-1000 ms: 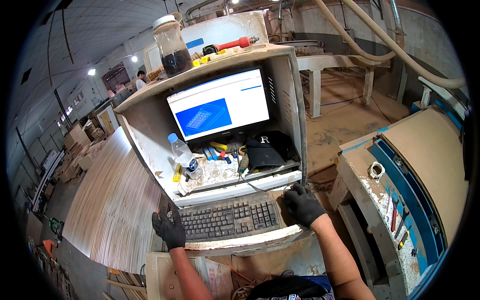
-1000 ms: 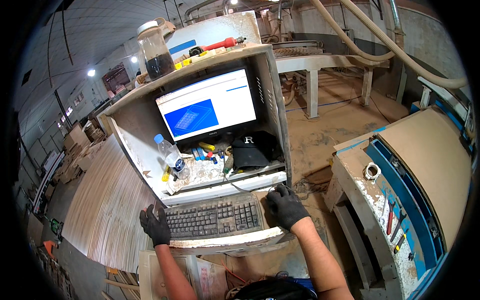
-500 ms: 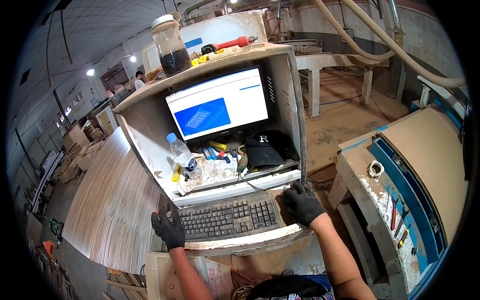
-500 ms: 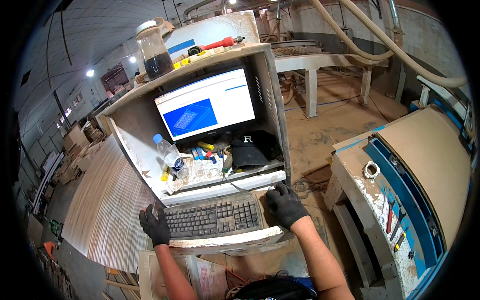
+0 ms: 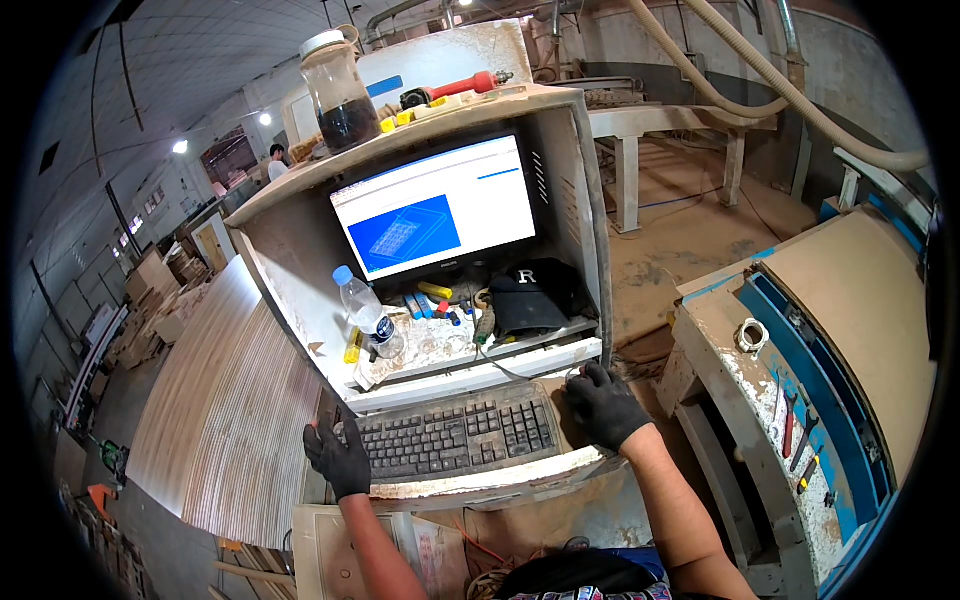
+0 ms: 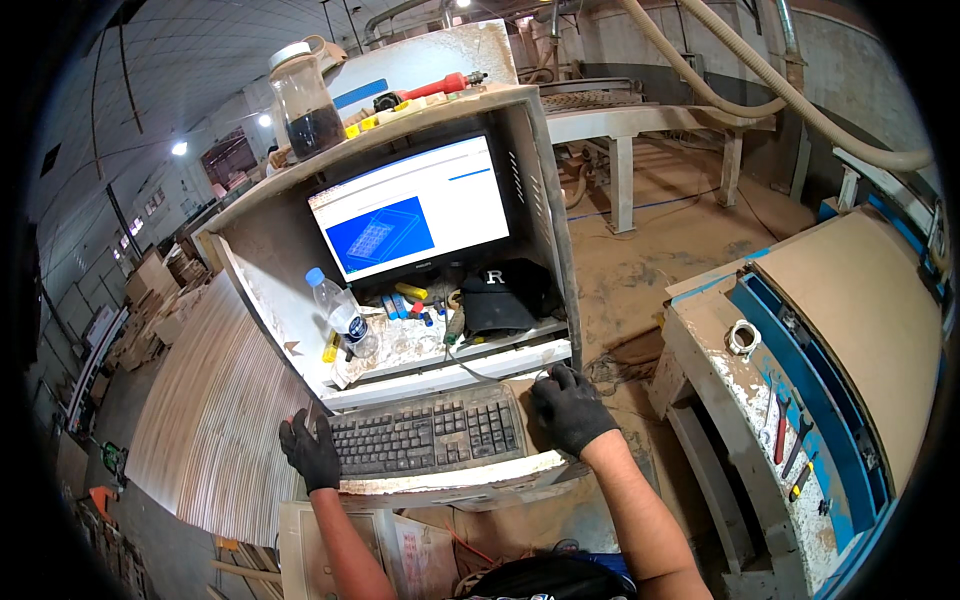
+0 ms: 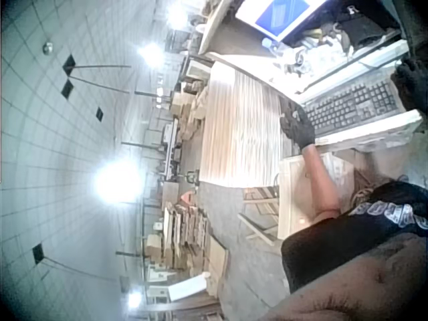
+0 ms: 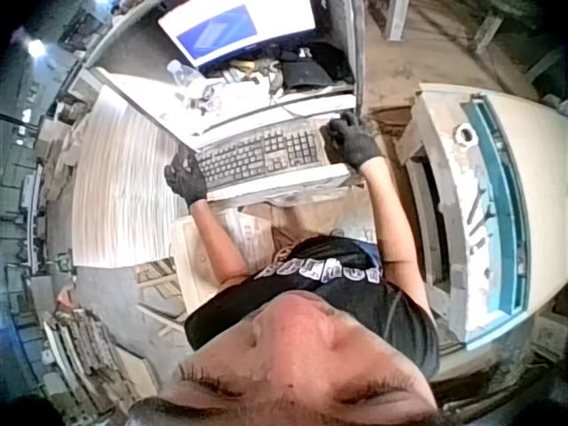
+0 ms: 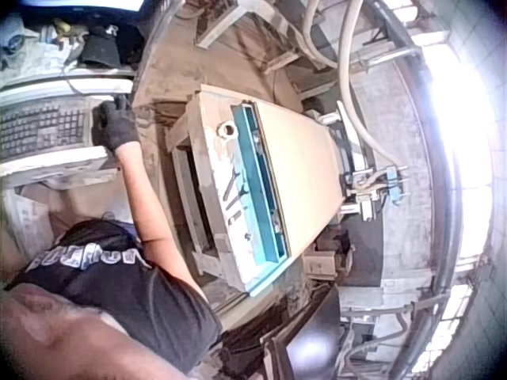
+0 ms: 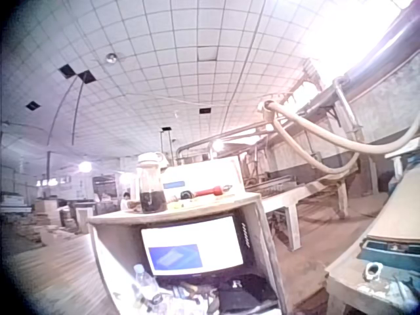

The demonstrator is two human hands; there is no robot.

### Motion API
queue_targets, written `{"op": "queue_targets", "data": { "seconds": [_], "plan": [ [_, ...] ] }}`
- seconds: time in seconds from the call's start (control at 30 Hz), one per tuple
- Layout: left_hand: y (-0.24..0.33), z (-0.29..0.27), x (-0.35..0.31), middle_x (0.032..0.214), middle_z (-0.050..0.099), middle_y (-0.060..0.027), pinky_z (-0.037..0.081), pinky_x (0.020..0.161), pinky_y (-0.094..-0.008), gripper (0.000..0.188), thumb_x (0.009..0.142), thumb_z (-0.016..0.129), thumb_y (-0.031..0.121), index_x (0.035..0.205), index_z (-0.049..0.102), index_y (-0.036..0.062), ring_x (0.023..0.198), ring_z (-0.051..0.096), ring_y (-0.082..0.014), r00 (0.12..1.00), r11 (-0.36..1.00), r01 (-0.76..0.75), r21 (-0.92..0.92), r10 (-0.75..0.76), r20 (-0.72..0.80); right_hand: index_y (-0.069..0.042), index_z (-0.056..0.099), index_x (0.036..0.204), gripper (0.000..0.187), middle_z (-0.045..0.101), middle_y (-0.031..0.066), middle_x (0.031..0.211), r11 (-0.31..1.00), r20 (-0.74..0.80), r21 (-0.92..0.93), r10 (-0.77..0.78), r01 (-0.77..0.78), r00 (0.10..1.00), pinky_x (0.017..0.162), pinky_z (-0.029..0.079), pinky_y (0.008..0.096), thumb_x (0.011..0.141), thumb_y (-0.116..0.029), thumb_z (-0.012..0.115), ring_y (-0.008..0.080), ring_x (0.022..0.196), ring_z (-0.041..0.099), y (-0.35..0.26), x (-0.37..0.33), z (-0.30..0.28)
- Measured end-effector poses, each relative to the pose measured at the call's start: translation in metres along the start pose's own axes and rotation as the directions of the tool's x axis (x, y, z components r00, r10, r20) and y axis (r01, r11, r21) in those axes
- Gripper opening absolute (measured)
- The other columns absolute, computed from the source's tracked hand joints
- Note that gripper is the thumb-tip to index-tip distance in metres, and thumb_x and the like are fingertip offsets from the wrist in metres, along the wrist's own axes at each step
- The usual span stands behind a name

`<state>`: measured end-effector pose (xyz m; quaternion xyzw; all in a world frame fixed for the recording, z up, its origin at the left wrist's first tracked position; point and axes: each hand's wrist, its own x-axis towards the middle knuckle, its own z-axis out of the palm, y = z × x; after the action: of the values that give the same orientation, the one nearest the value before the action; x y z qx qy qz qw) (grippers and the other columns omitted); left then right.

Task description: The person uses a computer keyboard and mouse to operate a machine, then moves to a worktable to reposition a large wooden board and pick up a finished black component.

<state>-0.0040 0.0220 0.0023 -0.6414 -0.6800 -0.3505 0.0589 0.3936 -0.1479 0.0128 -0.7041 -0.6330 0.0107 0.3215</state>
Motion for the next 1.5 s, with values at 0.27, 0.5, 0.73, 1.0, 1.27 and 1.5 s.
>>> {"op": "queue_targets", "data": {
  "seconds": [0.27,0.5,0.73,1.0,1.27,1.5],
  "plan": [
    [0.0,0.001,0.0,0.15,0.038,-0.0273,0.028,0.113,-0.0536,0.052,0.1,0.056,0.045,0.135,0.054,0.0059,0.142,0.03,-0.0416,1.0,1.0,-0.004,-0.006,0.004,-0.006,-0.014,0.06,0.117,0.033,0.053,0.0213,0.131,1.0,-0.006,-0.019,-0.013,0.013,1.0,0.105,0.042,0.0512,0.086,-0.021,0.067,0.0431,0.123,0.052,0.003,-0.001,0.003],
    [-0.001,0.001,0.0,0.15,0.037,-0.0279,0.027,0.114,-0.055,0.055,0.1,0.053,0.047,0.137,0.053,0.0063,0.143,0.027,-0.0421,1.0,1.0,-0.009,0.003,0.009,0.008,-0.014,0.061,0.12,0.036,0.052,0.02,0.134,0.998,0.036,-0.058,0.011,-0.009,0.999,0.105,0.042,0.0502,0.085,-0.02,0.067,0.0423,0.124,0.052,-0.002,0.0,-0.002],
    [-0.002,0.001,0.001,0.15,0.038,-0.0279,0.027,0.113,-0.0541,0.057,0.1,0.053,0.049,0.136,0.054,0.0057,0.142,0.029,-0.0424,1.0,1.0,-0.016,0.008,0.016,0.009,-0.015,0.061,0.121,0.037,0.052,0.02,0.135,0.999,0.032,-0.053,0.01,-0.009,0.999,0.106,0.042,0.0501,0.084,-0.019,0.068,0.042,0.123,0.052,-0.001,0.0,-0.001],
    [0.002,-0.002,-0.001,0.149,0.039,-0.0271,0.027,0.114,-0.0538,0.055,0.1,0.054,0.048,0.136,0.054,0.0061,0.142,0.029,-0.0415,1.0,1.0,-0.011,0.006,0.011,0.007,-0.015,0.062,0.119,0.035,0.053,0.02,0.134,0.999,0.028,-0.039,0.018,-0.017,0.999,0.105,0.042,0.0508,0.085,-0.02,0.067,0.0423,0.123,0.052,0.0,-0.001,-0.001],
    [0.009,-0.007,-0.001,0.15,0.038,-0.0261,0.028,0.114,-0.0538,0.054,0.1,0.054,0.047,0.137,0.053,0.0067,0.142,0.029,-0.0408,0.999,1.0,0.027,0.009,-0.027,0.031,-0.015,0.063,0.12,0.034,0.053,0.0198,0.134,0.998,0.042,-0.049,0.032,-0.03,0.999,0.106,0.042,0.0507,0.087,-0.021,0.066,0.0419,0.124,0.052,-0.003,-0.001,-0.004],
    [0.008,-0.007,0.0,0.15,0.037,-0.0267,0.029,0.112,-0.0545,0.053,0.1,0.054,0.046,0.137,0.053,0.0068,0.142,0.029,-0.0413,0.999,1.0,0.026,0.006,-0.026,0.03,-0.016,0.062,0.124,0.036,0.053,0.0197,0.135,0.999,0.083,-0.036,0.043,-0.04,0.996,0.108,0.042,0.0492,0.088,-0.022,0.065,0.0412,0.125,0.051,-0.004,0.0,-0.005]
  ]
}}
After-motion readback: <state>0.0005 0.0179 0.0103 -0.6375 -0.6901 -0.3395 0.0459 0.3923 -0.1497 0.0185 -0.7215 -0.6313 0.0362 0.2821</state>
